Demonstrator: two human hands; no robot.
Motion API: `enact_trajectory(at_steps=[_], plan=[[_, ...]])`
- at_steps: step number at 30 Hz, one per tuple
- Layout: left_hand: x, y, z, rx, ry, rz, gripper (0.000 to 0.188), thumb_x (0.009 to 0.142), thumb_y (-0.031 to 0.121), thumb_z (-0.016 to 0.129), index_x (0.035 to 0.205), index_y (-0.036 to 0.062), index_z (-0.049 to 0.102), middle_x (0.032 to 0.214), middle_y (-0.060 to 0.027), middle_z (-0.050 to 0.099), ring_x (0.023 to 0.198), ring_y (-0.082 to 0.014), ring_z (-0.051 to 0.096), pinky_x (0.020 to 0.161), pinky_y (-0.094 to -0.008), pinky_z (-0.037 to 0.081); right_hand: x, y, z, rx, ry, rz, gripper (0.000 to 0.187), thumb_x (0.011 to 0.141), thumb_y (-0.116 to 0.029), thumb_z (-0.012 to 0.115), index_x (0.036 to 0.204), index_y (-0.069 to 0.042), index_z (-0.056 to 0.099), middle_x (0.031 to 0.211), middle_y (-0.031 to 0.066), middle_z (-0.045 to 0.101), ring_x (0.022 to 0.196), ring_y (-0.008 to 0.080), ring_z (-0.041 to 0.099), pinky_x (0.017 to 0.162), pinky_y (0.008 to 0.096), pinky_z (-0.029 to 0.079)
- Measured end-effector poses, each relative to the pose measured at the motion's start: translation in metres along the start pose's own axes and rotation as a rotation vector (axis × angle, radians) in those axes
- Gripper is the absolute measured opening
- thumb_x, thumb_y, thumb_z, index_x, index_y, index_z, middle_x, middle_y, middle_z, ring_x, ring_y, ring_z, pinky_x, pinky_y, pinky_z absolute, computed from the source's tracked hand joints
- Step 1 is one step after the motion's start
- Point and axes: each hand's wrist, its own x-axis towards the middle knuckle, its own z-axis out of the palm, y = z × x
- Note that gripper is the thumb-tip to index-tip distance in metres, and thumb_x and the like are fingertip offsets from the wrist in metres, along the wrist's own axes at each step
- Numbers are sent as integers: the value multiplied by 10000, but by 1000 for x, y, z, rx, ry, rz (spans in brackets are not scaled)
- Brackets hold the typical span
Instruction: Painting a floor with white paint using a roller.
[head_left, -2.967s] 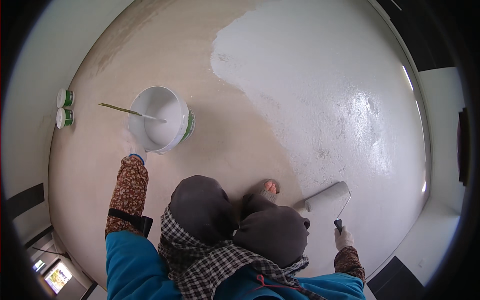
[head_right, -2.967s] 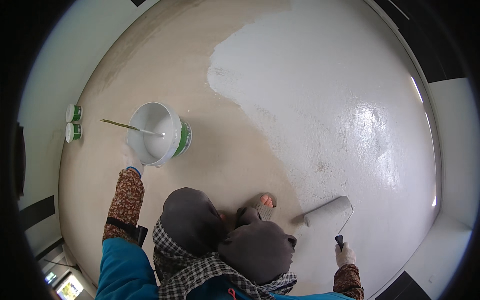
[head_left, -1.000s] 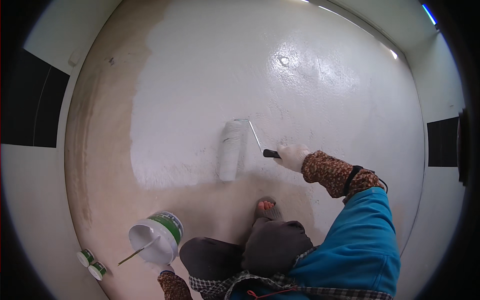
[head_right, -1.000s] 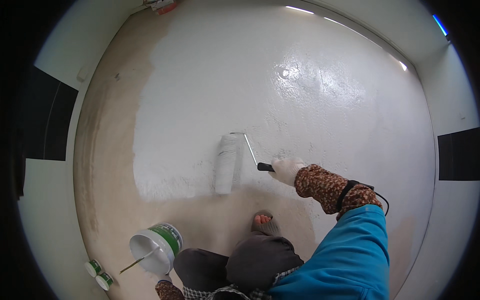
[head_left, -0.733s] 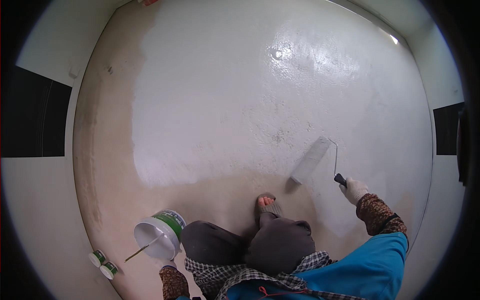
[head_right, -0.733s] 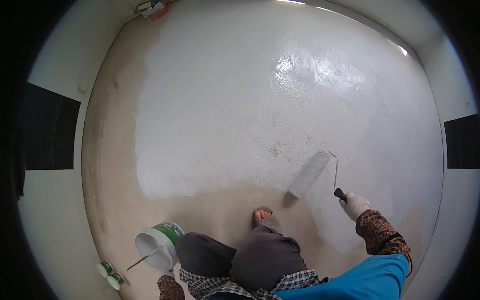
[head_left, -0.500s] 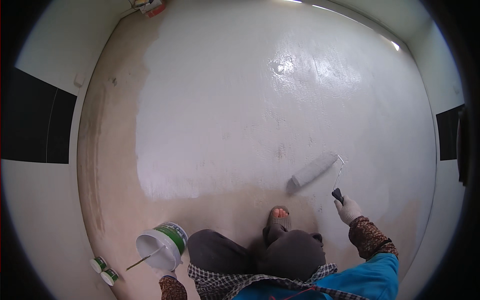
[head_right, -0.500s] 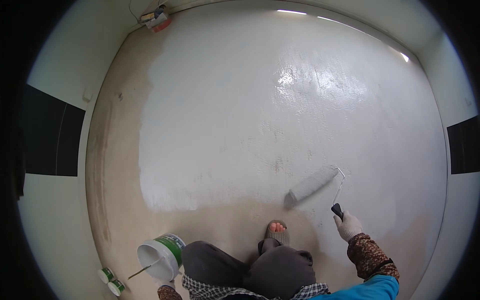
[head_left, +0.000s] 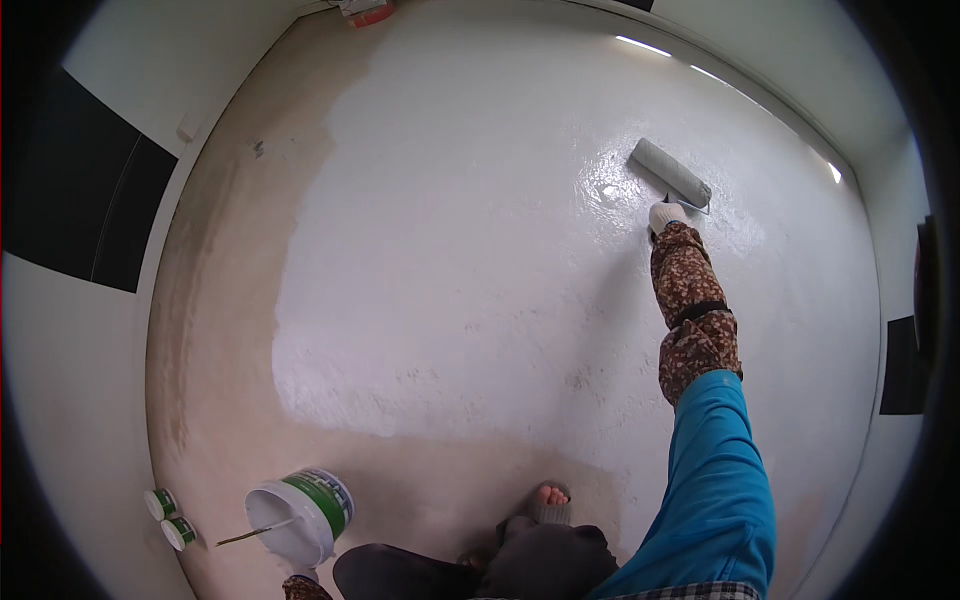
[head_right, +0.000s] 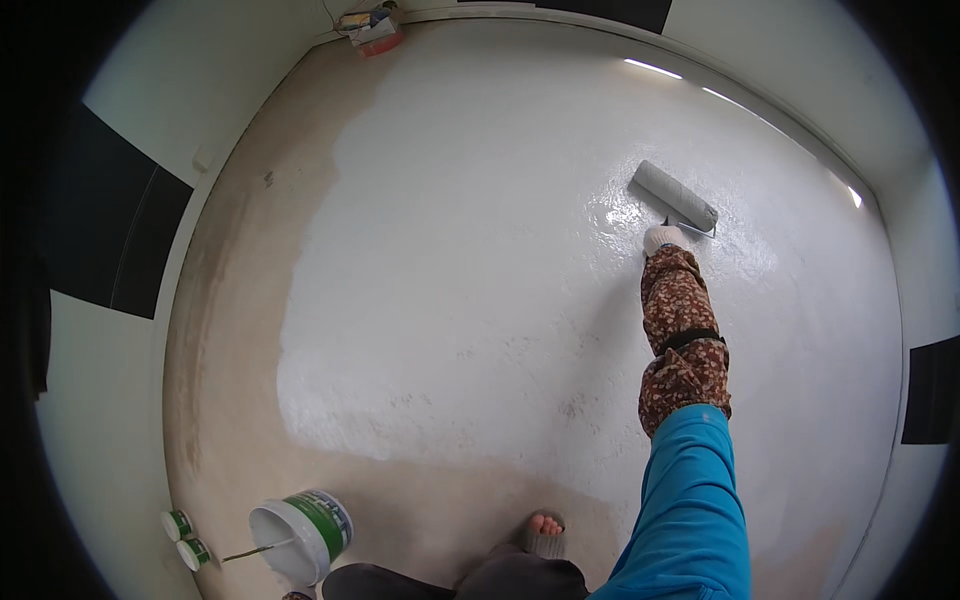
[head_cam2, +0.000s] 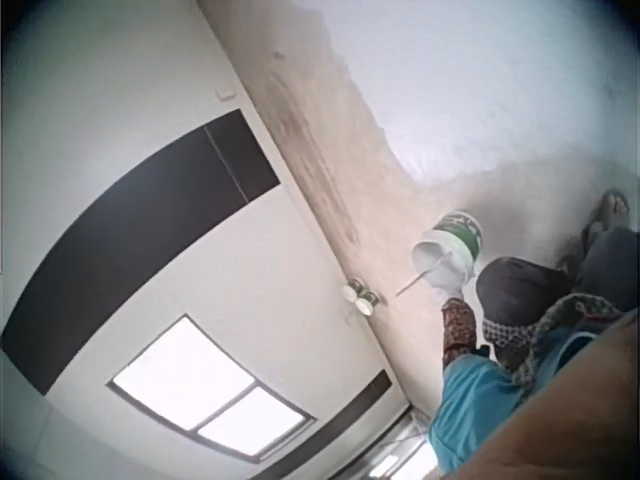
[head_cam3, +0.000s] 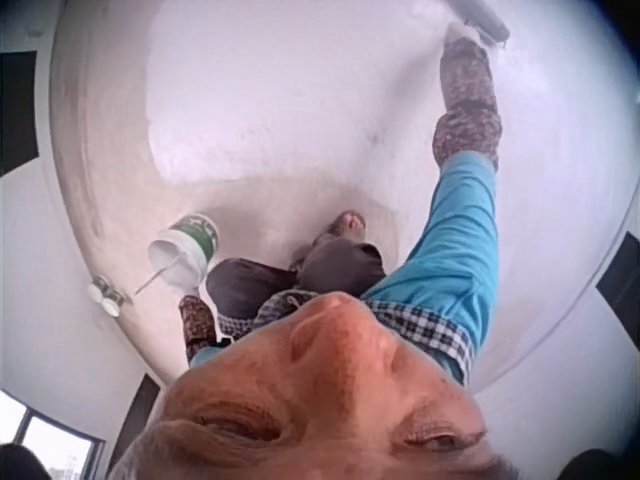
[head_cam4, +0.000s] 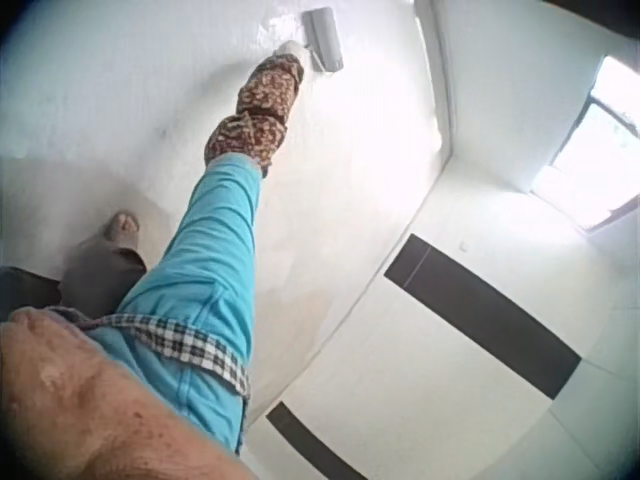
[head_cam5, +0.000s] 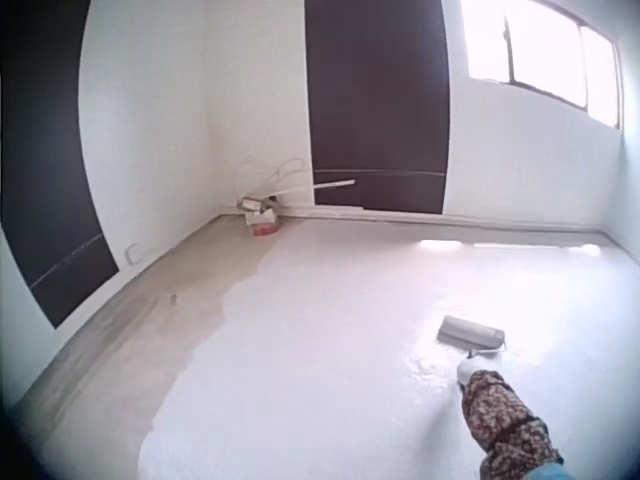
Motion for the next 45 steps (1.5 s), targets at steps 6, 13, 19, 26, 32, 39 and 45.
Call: enact_trajectory(at_steps=[6,13,19,26,32,39,45], plan=[[0,-2,0,-7,8,-3,781,864,212,659,1469,-35,231,1492,-198,350,1356,-321,379,1117,-424,336,-6,29,23,168,45,85,336,925,-258,503,1147,-13,568,947,176,662,728,289,670,610,425,514],[5,3,-3,9,25,20,788,861,205,663,1469,-39,225,1491,-204,348,1356,-326,378,1119,-424,335,-106,20,-9,54,-112,-27,359,922,-234,525,1086,62,643,977,246,691,960,382,677,805,454,547],[7,10,-6,2,31,30,794,858,199,667,1469,-42,221,1491,-209,346,1357,-329,377,1120,-424,334,-262,51,-43,-157,-204,-53,405,954,-300,479,1087,73,562,1015,321,645,1000,442,636,855,505,514],[17,44,-29,19,52,52,801,855,193,671,1469,-46,215,1491,-214,343,1357,-333,375,1121,-424,333,-370,100,-41,-192,-314,38,411,955,-344,476,1116,35,490,958,317,643,936,475,631,839,537,490],[19,64,-44,42,72,64,807,853,187,674,1469,-50,211,1491,-219,341,1357,-337,374,1122,-423,332,-254,43,-11,-48,-114,-50,430,946,-361,476,1127,25,534,1001,311,644,985,462,621,865,531,487],[16,77,-42,30,68,62,814,850,180,679,1469,-54,205,1490,-224,339,1358,-341,373,1124,-423,331,-86,-56,-19,29,35,4,486,925,-366,488,1169,41,597,1136,298,627,1105,420,603,931,480,487],[7,72,-38,10,57,38,820,847,174,682,1469,-57,201,1490,-229,337,1358,-344,372,1125,-423,330,-2,-70,-28,71,206,-16,446,902,-316,555,1158,45,614,1070,256,669,978,346,679,819,420,536]])
